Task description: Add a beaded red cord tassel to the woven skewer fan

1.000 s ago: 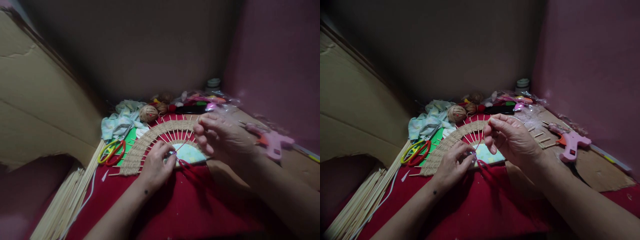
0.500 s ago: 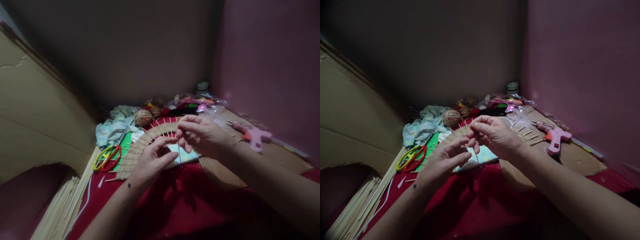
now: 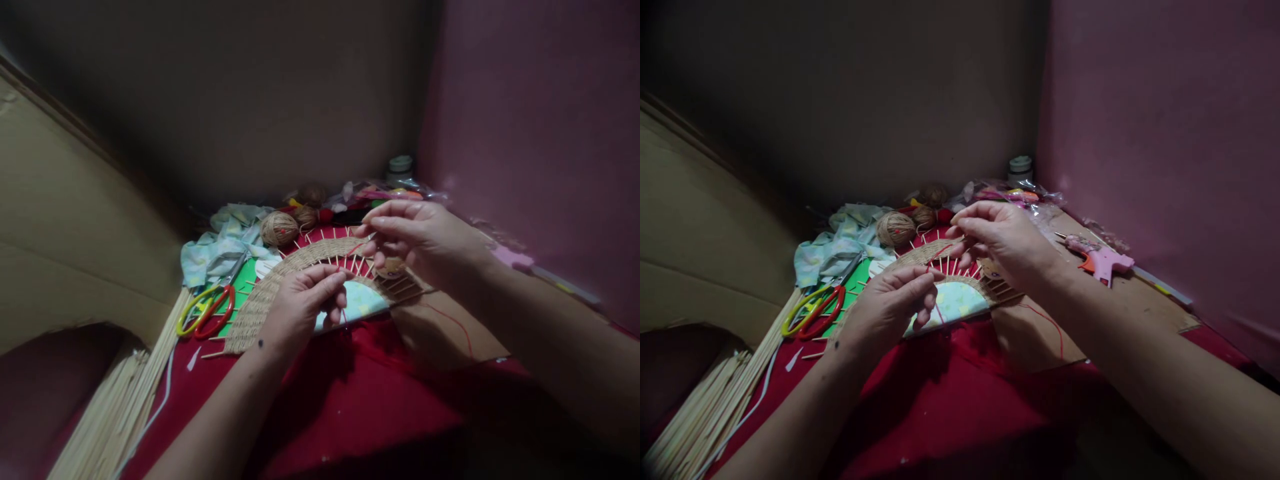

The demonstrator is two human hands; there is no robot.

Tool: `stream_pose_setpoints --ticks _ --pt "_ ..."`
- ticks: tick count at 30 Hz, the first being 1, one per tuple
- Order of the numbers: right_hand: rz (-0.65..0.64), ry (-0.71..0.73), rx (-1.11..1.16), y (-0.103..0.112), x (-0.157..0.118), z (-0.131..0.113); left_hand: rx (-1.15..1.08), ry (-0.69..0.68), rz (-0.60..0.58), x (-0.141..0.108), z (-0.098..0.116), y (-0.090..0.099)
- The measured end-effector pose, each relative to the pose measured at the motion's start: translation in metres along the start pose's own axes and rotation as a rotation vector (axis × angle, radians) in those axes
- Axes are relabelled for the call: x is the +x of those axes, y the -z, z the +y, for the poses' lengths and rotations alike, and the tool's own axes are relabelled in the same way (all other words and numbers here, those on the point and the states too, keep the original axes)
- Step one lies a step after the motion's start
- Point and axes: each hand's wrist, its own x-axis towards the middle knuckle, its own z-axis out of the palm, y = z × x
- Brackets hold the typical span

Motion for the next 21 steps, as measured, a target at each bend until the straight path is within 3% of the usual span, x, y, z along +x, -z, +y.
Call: stream_pose_setpoints --ticks 3,5,9,12,16,21 --pt "0.204 0.136 -0.279 0.020 0.003 -0.006 -0.017 0.052 0.078 0.001 -0.005 0.004" --pt "0.249 0.221 -0.549 0.034 0.005 -0.008 -0.034 0.113 0.107 0.002 -0.008 0.006" --pt "0.088 0.295 -1.050 0.056 0.009 -0.008 -0.080 0.174 0.112 0.004 -0.014 0.006" --pt "-0.072 0.310 -1.299 0.060 0.010 -0.008 -0.085 0.181 0.100 0.005 -0.020 0.004" --pt "-0.165 0.262 -1.387 0.059 0.002 -0.010 -0.119 0.237 0.129 0.002 -0.024 0.001" --pt "-0.213 0.214 -1.245 0.061 -0.018 -0.004 -0.156 0.317 0.119 -0.003 -0.029 -0.002"
